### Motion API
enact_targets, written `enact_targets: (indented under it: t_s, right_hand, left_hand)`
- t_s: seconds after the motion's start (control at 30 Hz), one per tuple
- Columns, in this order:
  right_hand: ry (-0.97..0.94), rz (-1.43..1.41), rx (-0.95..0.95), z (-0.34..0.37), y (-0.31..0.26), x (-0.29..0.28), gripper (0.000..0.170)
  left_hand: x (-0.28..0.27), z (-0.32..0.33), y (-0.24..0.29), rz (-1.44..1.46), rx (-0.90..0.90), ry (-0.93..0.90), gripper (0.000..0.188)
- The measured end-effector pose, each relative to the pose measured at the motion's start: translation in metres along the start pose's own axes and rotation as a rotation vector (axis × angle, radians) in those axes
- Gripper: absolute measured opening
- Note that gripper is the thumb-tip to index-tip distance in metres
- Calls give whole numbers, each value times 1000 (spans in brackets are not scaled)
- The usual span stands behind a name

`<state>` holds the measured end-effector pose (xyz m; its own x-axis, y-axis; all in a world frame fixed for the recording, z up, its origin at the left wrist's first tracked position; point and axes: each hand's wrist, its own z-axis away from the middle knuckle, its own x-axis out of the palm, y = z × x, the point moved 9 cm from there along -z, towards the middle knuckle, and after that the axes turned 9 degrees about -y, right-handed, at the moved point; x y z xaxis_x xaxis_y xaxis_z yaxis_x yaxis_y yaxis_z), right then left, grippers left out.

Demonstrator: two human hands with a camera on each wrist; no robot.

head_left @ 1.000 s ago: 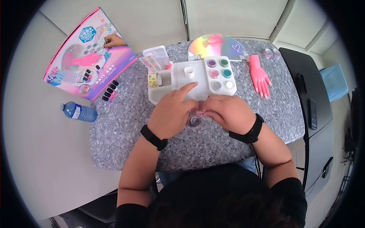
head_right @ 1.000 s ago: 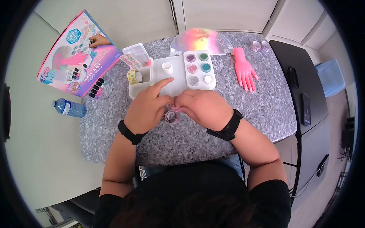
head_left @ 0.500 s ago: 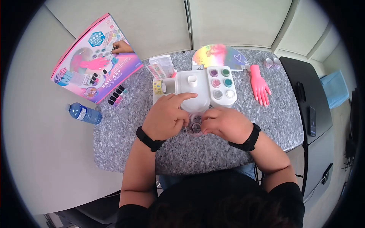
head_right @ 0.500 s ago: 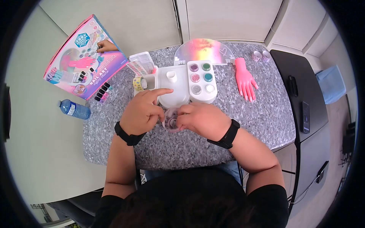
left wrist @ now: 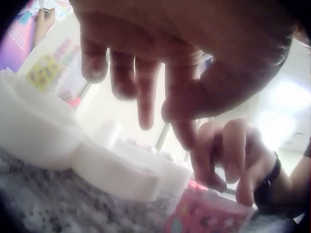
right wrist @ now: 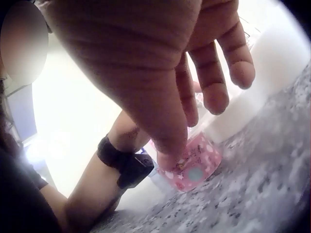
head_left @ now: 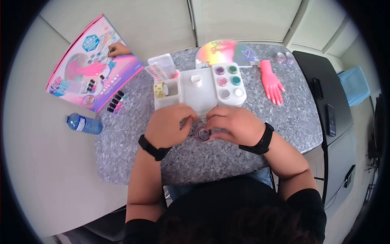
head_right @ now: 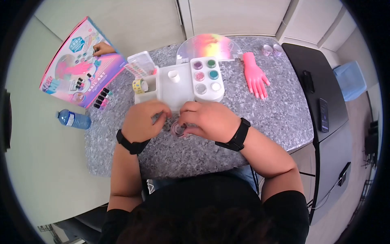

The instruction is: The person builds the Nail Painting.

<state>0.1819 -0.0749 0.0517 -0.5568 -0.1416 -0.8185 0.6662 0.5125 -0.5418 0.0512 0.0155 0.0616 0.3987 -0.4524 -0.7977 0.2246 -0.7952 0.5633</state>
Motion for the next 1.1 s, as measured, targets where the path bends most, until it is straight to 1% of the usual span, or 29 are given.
enact_targets:
  t_s: [0.07,0.1,0.17,0.23,0.3,0.37,0.4,0.47,0.5,0.57,0.6,0.63,0.67,0.7,0.73,0.77,0.8,0.83,0.9,0.93,0.97,1.03,1.1]
  right_hand:
    - [181,49,52,7,8,-28,24]
    - [187,68,64,11,12,-43,24]
    - [391,-38,352,34,49,-98,24]
    - [648,77,486,64,82,-152,23]
    - [713,278,609,93,128,-190,29]
    - [612,632,810,134,202,-203,33]
    - [622,637,805,147,223,-207,33]
    - [424,519,1155,172,279,-203,35]
    - [426,515,1150,175,289,-205,35]
    - [339,562,1134,180,304,-197,33]
    - [328,599,1078,183,324,-197,29]
    - [356,562,1136,178,305,-197,22]
    - [361,556,1156,177,302,-197,20]
    - [369,550,1173,176,302,-195,18]
    - [415,589,1132,176,297,-196,17]
    - [467,627,1084,172,287,-196,16]
    - [509,677,1007,169,275,-196,14]
    - [546,674,935,157,245,-196,13]
    - [629,616,711,128,174,-189,13]
    - [598,516,622,113,141,-179,11]
    - [567,416,534,100,108,-167,10]
    - [500,370,495,87,55,-135,15]
    - [357,372,449,80,27,-103,18]
  left_hand:
    - [6,1,-9,-66,-129,-116,7]
    - [5,-1,-5,-62,-106,-114,7]
    - [1,-2,-5,-44,-158,-63,11]
    - [2,-3,-8,-29,-108,6,11]
    - [2,-4,-11,-110,-129,20,12]
    - [2,-3,-6,-131,-109,39,13]
    - [1,-3,-7,-102,-130,52,13]
    - [-2,-6,-10,-83,-150,68,14]
    - [-2,-6,-13,-76,-157,66,13]
    - [2,-6,-17,-62,-172,48,13]
    - [4,-6,-21,-25,-193,35,13]
    - [6,-7,-25,10,-212,25,14]
    - [9,-6,-28,11,-215,15,14]
    - [14,-5,-33,74,-222,7,15]
    - [12,-6,-39,129,-227,4,16]
    - [7,-9,-42,112,-228,6,16]
    - [13,-8,-49,213,-282,-57,19]
    - [21,-2,-54,322,-343,-124,21]
    - [25,3,-58,330,-343,-172,25]
    - [28,3,-58,340,-329,-212,29]
    - [25,2,-55,344,-340,-218,29]
    - [35,7,-49,462,-485,-401,33]
    - [41,9,-50,521,-496,-438,33]
